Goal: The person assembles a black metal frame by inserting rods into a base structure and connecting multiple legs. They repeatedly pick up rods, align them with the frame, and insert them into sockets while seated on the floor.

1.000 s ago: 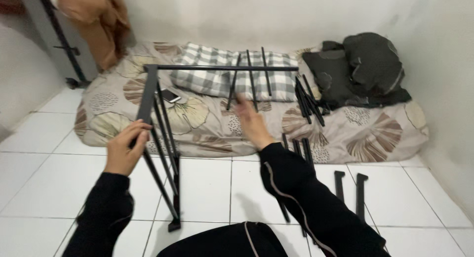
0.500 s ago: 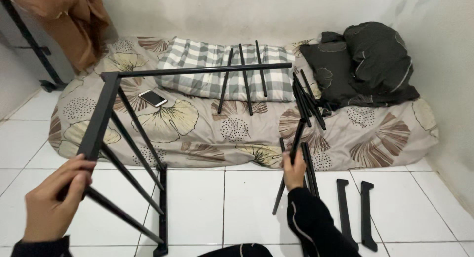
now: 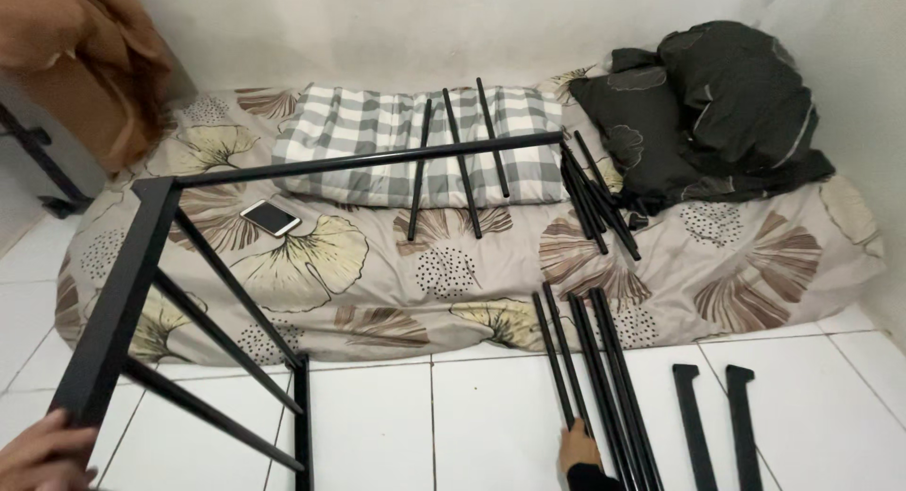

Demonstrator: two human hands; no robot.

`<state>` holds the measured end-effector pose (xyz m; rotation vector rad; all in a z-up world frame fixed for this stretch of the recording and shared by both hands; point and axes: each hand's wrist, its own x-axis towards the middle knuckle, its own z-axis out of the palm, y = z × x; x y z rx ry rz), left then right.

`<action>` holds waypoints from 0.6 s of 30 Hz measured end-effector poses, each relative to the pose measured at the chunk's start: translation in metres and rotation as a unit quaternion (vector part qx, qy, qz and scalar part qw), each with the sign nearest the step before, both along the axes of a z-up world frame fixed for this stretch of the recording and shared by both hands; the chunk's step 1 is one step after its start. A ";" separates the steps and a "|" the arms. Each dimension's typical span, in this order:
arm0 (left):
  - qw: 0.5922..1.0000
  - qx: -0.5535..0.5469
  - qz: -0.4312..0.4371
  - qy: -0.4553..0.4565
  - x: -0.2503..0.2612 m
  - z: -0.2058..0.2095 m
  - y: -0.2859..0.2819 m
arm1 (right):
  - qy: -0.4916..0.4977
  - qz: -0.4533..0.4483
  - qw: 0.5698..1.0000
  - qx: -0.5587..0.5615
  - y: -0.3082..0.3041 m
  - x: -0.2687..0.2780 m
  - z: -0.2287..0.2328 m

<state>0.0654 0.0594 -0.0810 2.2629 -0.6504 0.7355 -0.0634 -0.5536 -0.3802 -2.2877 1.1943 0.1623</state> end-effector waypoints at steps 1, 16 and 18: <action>1.000 0.003 0.003 0.004 0.005 -0.001 -0.001 | 0.011 0.004 1.000 0.002 0.002 -0.001 -0.005; 0.993 -0.010 0.115 0.024 -0.042 0.050 -0.061 | -0.284 0.147 0.936 -0.149 0.042 0.067 0.054; 0.967 -0.071 0.115 0.214 -0.060 0.069 -0.076 | -0.426 0.210 0.857 -0.201 0.062 0.110 0.122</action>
